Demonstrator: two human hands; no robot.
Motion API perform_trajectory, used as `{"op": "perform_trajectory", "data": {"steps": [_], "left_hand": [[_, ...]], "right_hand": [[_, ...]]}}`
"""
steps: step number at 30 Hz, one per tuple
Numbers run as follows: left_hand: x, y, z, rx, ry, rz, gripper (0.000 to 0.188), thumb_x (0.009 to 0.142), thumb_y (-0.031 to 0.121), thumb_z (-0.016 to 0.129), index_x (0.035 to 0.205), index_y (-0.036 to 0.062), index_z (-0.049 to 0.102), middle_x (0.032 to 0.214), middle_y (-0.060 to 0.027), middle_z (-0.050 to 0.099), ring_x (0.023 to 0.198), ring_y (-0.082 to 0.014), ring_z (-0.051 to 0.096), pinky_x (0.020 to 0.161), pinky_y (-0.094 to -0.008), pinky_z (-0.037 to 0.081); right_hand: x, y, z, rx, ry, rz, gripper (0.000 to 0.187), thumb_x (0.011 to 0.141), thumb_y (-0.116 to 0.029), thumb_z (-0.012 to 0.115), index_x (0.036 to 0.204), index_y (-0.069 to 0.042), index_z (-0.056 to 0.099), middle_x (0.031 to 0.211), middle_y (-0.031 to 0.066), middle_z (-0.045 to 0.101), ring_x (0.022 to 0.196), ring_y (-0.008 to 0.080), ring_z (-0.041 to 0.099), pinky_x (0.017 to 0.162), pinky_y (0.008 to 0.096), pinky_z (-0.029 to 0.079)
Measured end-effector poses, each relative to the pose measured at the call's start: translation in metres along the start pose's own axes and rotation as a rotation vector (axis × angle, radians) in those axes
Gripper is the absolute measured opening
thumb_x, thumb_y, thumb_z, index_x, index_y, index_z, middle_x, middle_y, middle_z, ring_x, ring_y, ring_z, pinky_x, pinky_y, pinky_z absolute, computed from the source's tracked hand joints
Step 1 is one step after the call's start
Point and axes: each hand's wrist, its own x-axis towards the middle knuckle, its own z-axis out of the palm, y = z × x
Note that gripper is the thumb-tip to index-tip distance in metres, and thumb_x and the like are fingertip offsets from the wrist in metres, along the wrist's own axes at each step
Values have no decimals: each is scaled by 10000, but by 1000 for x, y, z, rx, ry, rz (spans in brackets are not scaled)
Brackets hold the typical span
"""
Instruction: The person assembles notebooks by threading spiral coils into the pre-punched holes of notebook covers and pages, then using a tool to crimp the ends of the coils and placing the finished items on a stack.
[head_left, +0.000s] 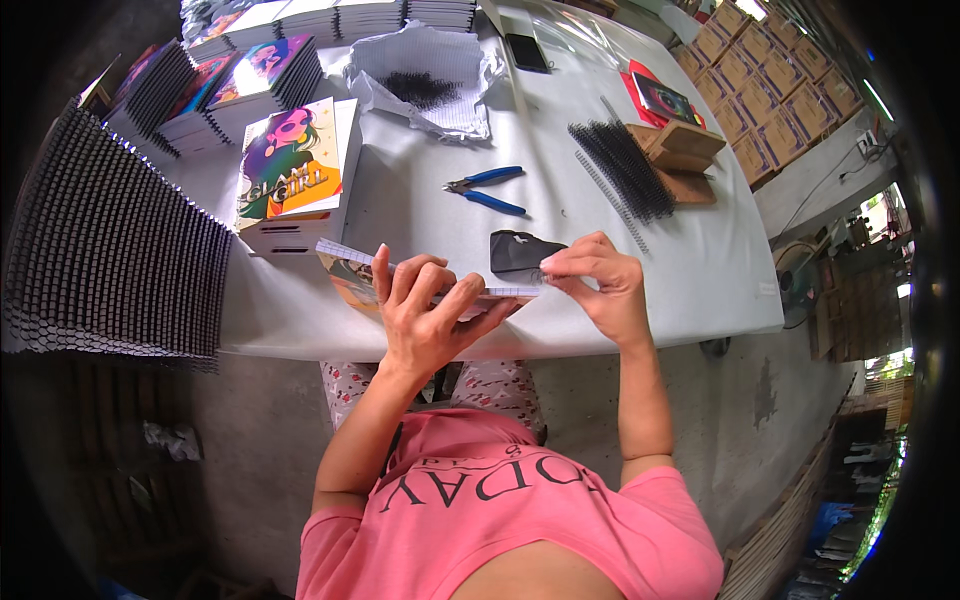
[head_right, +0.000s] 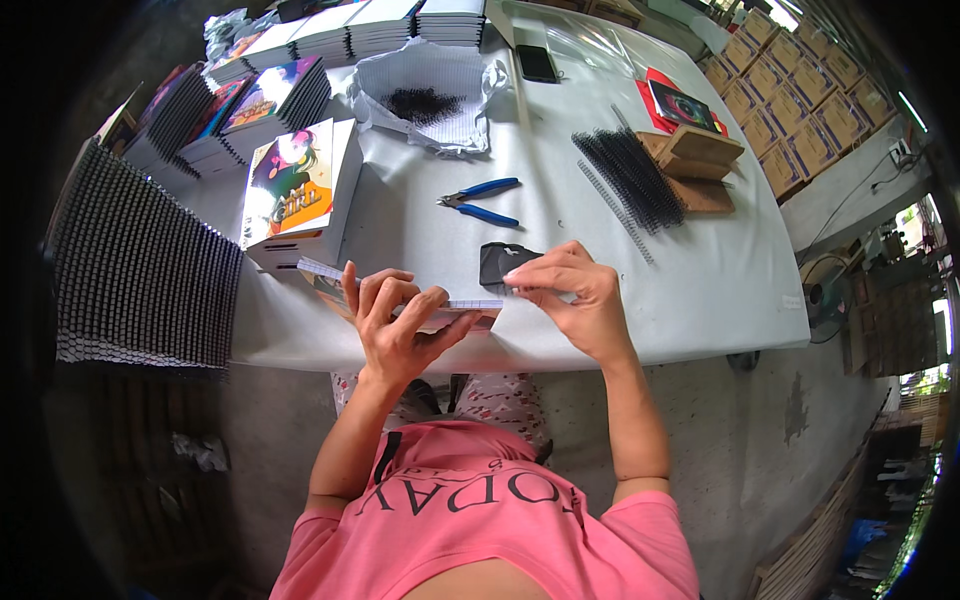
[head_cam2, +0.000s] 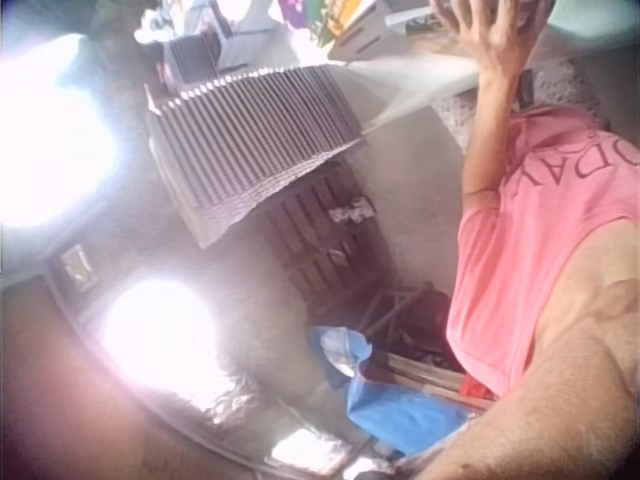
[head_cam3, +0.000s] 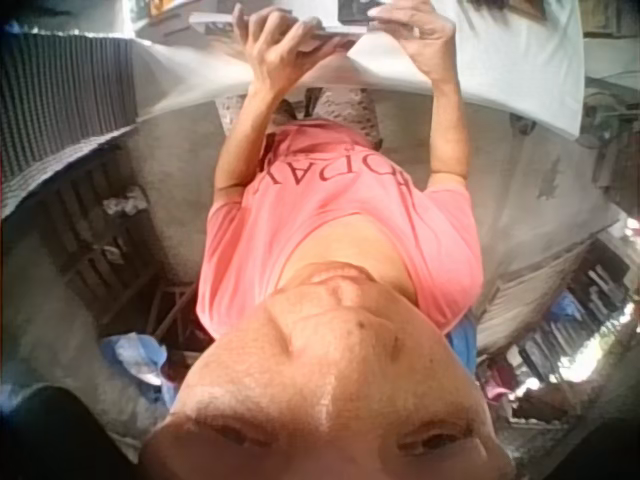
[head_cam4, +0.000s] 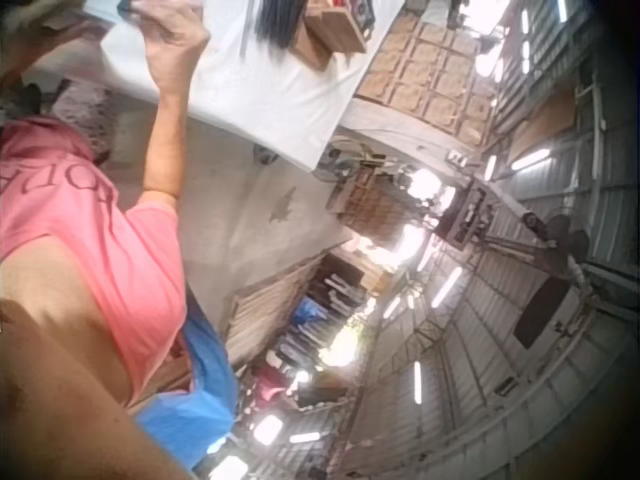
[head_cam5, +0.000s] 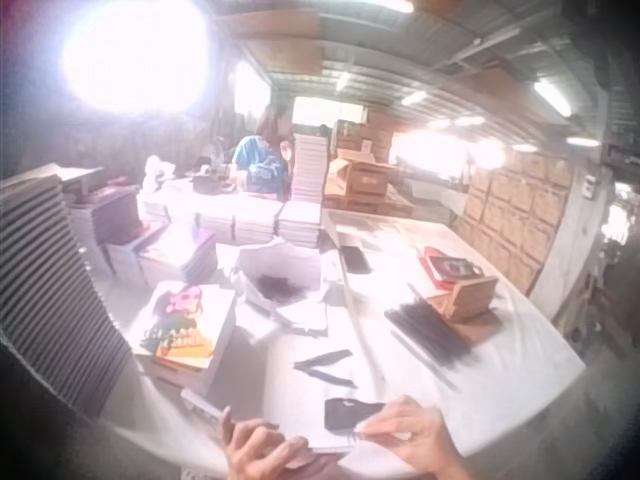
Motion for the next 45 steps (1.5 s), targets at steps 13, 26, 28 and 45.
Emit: {"op": "perform_trajectory", "data": {"steps": [13, 26, 28, 45], "left_hand": [[2, 0, 1, -15, -4, -11, 276, 545, 310, 805, 722, 184, 634, 625, 18, 428, 739, -161, 514, 1066, -439, 204], [4, 0, -2, -20, -39, -35, 296, 546, 332, 802, 742, 182, 640, 623, 16, 434, 746, -167, 511, 1055, -445, 209], [5, 1, -4, -13, -73, -43, 302, 549, 336, 800, 756, 180, 644, 635, 14, 440, 758, -169, 513, 1054, -447, 208], [-1, -1, -1, 100, -78, -21, 422, 607, 438, 785, 856, 154, 597, 721, -11, 447, 832, -190, 522, 1070, -526, 120]], "right_hand": [[-4, 9, 7, 137, 148, 80, 204, 655, 85, 704, 771, -82, 690, 802, 25, 679, 787, 141, 565, 711, 256, 443], [-4, 16, -1, 218, -98, -77, 220, 637, 92, 707, 769, -84, 697, 789, 15, 670, 748, 125, 546, 676, 238, 427], [-4, 13, -12, 213, -189, -100, 225, 630, 93, 711, 770, -83, 702, 797, 13, 675, 720, 112, 539, 664, 235, 422], [3, -3, -14, 40, -493, 220, 332, 849, -126, 566, 1180, -105, 559, 930, 59, 620, 763, 205, 580, 748, 311, 472]]}}
